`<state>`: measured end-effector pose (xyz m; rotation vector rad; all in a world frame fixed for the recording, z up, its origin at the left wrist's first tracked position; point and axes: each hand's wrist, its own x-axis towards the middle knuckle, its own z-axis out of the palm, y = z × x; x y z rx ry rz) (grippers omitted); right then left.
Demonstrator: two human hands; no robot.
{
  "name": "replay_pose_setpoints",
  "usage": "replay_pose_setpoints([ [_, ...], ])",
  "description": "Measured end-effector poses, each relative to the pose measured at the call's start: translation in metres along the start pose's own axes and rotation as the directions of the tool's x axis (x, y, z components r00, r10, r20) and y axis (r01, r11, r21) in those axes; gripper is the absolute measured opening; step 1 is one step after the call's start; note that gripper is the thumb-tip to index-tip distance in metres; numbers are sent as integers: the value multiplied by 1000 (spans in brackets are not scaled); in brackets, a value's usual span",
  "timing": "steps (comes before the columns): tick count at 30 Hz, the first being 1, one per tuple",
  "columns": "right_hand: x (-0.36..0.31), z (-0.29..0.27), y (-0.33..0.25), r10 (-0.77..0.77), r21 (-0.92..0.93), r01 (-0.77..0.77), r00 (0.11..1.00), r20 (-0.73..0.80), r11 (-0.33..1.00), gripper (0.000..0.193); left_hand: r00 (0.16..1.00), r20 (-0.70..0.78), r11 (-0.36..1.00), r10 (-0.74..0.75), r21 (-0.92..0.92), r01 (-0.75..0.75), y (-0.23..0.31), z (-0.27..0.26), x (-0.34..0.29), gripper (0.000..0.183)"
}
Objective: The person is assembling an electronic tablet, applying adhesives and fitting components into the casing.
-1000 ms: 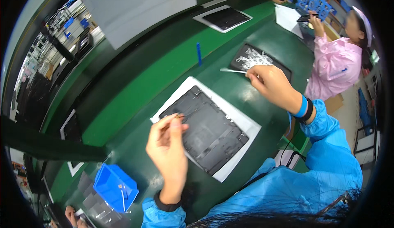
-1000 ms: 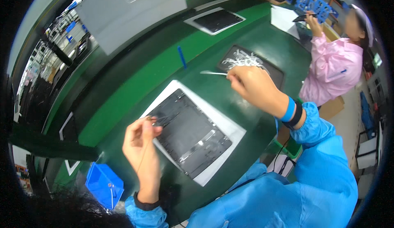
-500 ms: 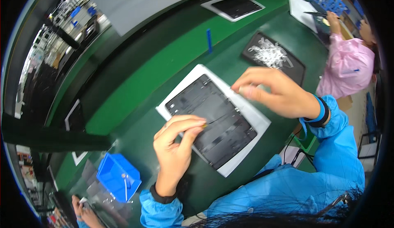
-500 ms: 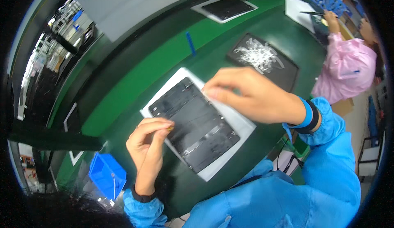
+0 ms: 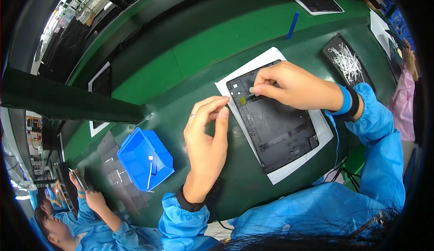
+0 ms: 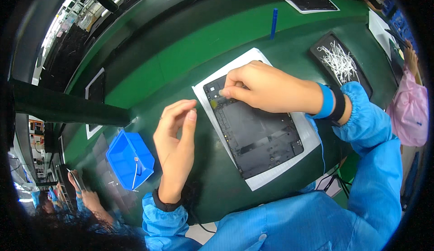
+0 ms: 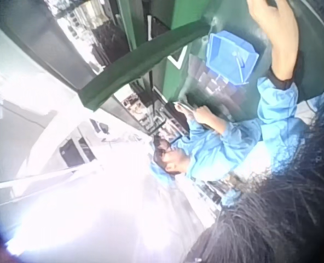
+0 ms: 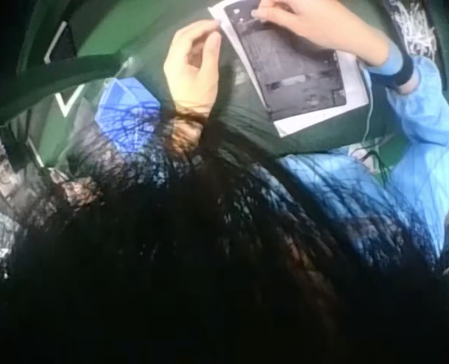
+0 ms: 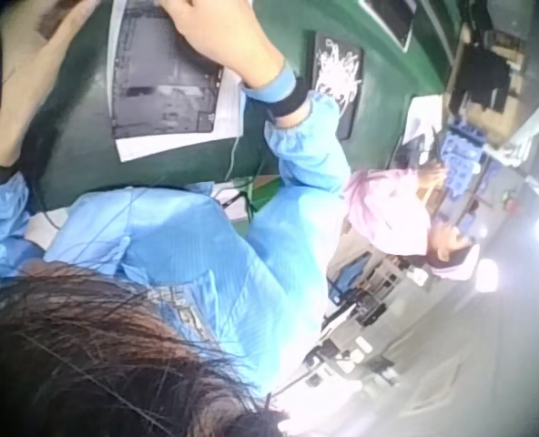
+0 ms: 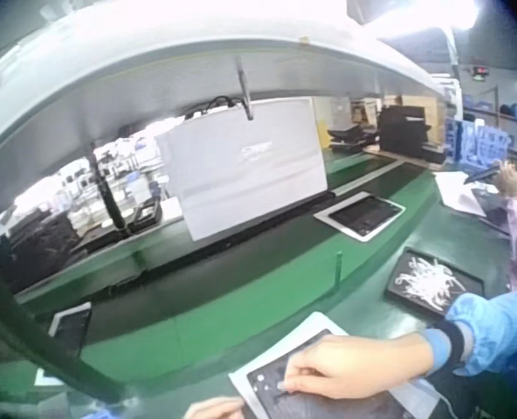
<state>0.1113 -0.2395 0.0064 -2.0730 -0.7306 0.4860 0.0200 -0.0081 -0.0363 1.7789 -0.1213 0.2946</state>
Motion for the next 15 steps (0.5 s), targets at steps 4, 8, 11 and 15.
replay_pose_setpoints([
  [4, 17, 12, 21, 50, -219, -52, 999, -16, 974, 29, 983, 156, 934, 93, 330, -141, -4, -1, -6, 24],
  [8, 17, 17, 25, 47, -329, -61, 998, -49, 942, 28, 954, 295, 892, 45, 418, -171, 3, 4, -11, 26],
  [11, 16, 20, 29, 15, -371, -35, 998, -57, 928, 26, 932, 363, 855, 15, 478, -200, 6, 8, -13, 30],
  [15, 15, 23, 34, -85, -406, 47, 993, -78, 913, 23, 916, 399, 755, 28, 593, -281, 10, 16, -10, 38],
])
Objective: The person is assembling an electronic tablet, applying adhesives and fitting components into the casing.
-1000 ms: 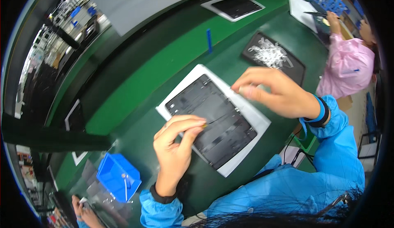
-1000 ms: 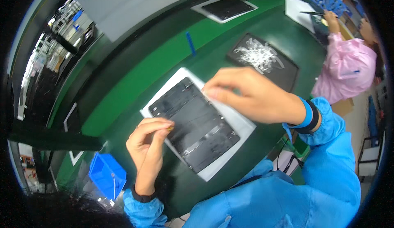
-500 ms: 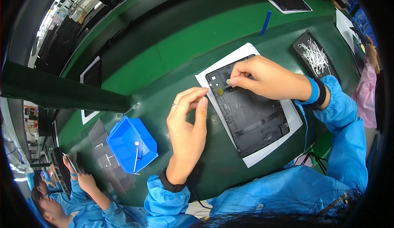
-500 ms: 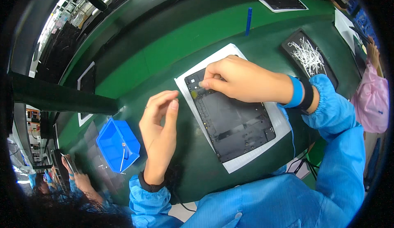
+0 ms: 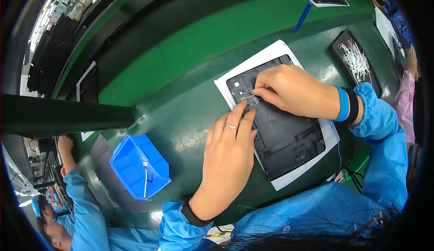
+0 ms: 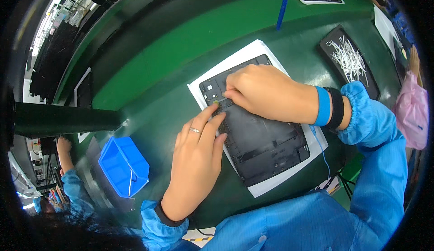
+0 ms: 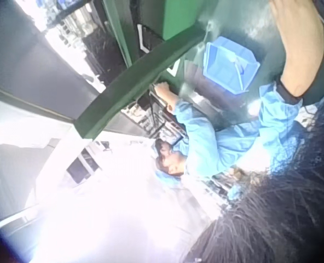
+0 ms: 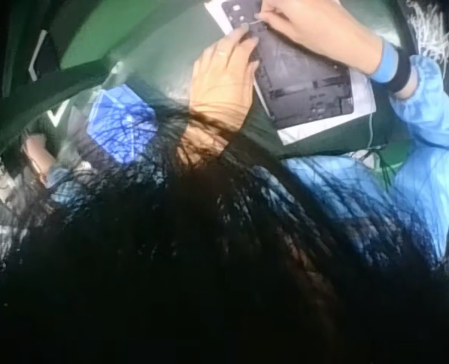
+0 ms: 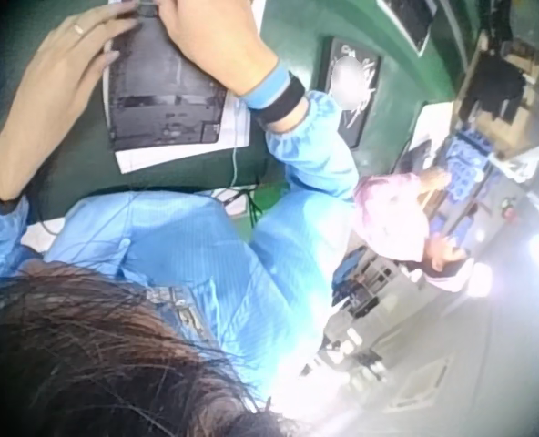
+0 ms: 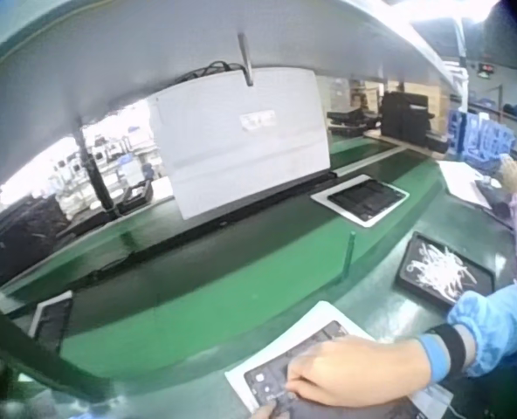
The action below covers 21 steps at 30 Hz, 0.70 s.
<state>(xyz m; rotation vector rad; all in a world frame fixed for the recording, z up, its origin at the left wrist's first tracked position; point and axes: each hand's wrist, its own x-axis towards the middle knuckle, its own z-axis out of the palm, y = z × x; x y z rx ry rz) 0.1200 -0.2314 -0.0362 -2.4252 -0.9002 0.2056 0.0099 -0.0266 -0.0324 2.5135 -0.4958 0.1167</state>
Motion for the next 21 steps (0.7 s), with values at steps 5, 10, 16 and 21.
replay_pose_setpoints([
  [5, 1, 2, 2, 8, 8, -8, 1000, 1, 1000, 22, 999, 45, 999, -9, 44, 7, -4, 11, -2, 49],
  [10, -2, -4, 0, 12, -7, -12, 1000, 8, 1000, 22, 996, 83, 995, -17, 98, 9, -2, 7, 3, 54],
  [16, -11, -36, 4, 201, 202, -212, 977, 75, 956, 20, 999, 45, 976, 2, 216, -12, 4, 9, 9, 47],
  [21, -20, -36, 15, 420, 362, -420, 904, 84, 832, 17, 997, 60, 957, -53, 288, 34, 16, 9, 14, 47],
])
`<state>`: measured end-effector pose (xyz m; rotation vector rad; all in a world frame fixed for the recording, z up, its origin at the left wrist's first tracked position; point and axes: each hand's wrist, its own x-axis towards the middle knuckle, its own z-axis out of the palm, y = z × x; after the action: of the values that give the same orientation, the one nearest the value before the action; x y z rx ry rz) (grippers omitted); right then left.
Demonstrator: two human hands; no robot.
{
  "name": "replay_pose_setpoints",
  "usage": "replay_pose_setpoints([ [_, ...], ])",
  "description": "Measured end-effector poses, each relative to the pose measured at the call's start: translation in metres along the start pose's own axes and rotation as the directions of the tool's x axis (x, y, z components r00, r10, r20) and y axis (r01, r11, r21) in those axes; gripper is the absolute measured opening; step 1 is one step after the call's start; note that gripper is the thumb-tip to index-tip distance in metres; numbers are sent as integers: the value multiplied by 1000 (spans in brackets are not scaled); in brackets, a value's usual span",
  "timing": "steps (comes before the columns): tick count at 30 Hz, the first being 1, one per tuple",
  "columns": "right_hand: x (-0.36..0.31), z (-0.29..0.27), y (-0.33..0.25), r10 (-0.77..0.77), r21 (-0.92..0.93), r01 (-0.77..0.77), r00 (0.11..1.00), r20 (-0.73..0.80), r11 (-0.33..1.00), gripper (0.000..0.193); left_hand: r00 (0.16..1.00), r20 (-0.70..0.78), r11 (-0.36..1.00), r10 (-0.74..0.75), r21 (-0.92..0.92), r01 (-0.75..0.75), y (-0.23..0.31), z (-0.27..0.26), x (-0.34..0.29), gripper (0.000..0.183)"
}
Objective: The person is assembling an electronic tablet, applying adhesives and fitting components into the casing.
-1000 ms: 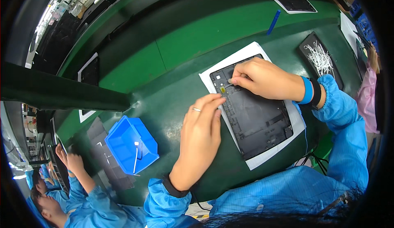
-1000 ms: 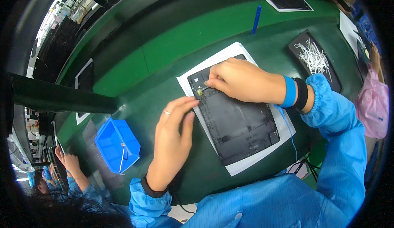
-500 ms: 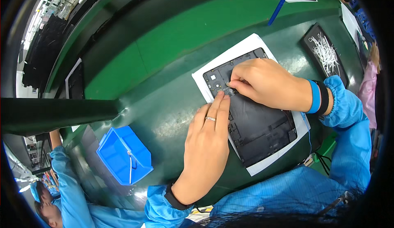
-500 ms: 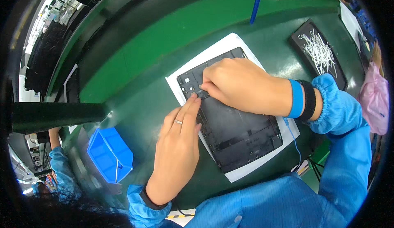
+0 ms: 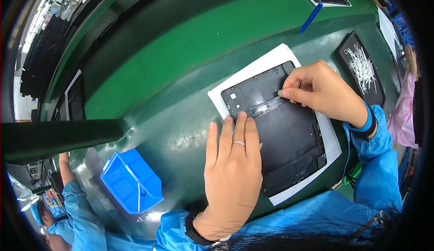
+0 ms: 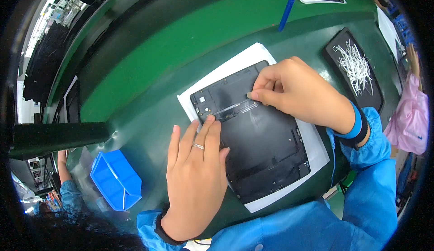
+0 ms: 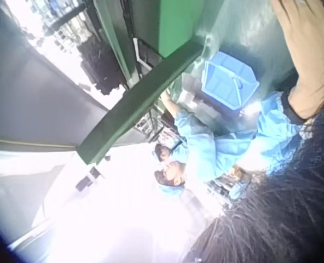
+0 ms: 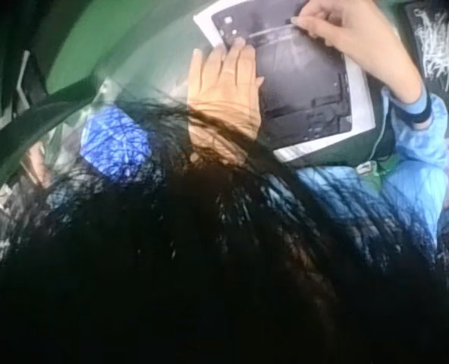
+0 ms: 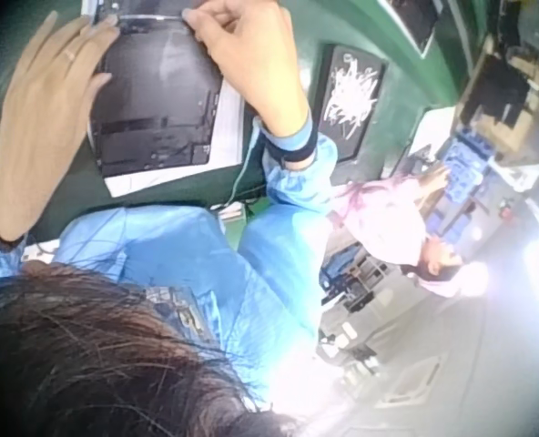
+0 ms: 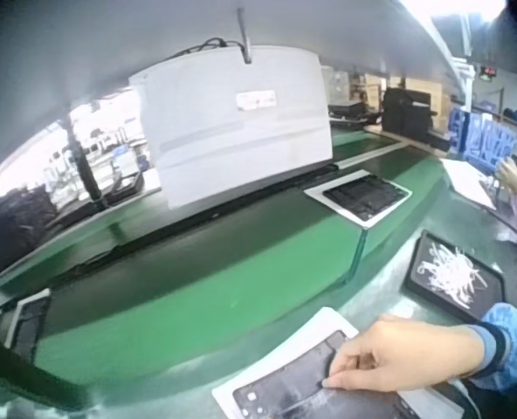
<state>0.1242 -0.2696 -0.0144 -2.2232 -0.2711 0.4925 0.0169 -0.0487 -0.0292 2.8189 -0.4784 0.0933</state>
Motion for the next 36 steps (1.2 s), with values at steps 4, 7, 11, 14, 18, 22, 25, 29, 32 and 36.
replay_pose_setpoints([
  [4, -2, -2, 1, 57, 0, -57, 998, -12, 998, 20, 1000, -7, 999, 17, 31, -17, 7, 5, 9, 50],
  [7, -2, 0, 6, -58, -113, 52, 997, -52, 992, 22, 1000, -6, 1000, -1, 20, 1, 13, 8, 15, 55],
  [11, -4, 5, 9, -113, -206, 93, 990, -86, 974, 21, 999, -28, 996, 20, 85, -17, 17, 15, 14, 71],
  [14, -4, 7, 13, -112, -231, 89, 990, -87, 969, 20, 1000, 19, 993, 14, 118, -16, 17, 18, 13, 73],
  [18, -4, 10, 15, -171, -282, 138, 980, -97, 950, 19, 995, 98, 991, -25, 130, 13, 17, 20, 14, 72],
  [22, -4, 8, 11, -157, -282, 131, 985, -73, 951, 19, 988, 149, 981, -39, 195, 10, 20, 12, 17, 72],
  [25, -5, 8, 11, -157, -304, 129, 985, -68, 944, 20, 996, 83, 982, -31, 188, 14, 13, 39, 9, 70],
  [29, -4, 8, 10, -135, -322, 111, 989, -53, 940, 20, 999, 24, 991, 32, -134, -29, -9, 86, -6, 103],
  [32, -4, 9, 9, -145, -319, 123, 988, -47, 940, 21, 998, 20, 986, 53, -156, -50, -16, 93, -12, 110],
  [36, -5, 11, 13, -184, -317, 142, 977, -106, 938, 17, 998, 42, 996, 51, -70, -48, -9, 83, -6, 108],
])
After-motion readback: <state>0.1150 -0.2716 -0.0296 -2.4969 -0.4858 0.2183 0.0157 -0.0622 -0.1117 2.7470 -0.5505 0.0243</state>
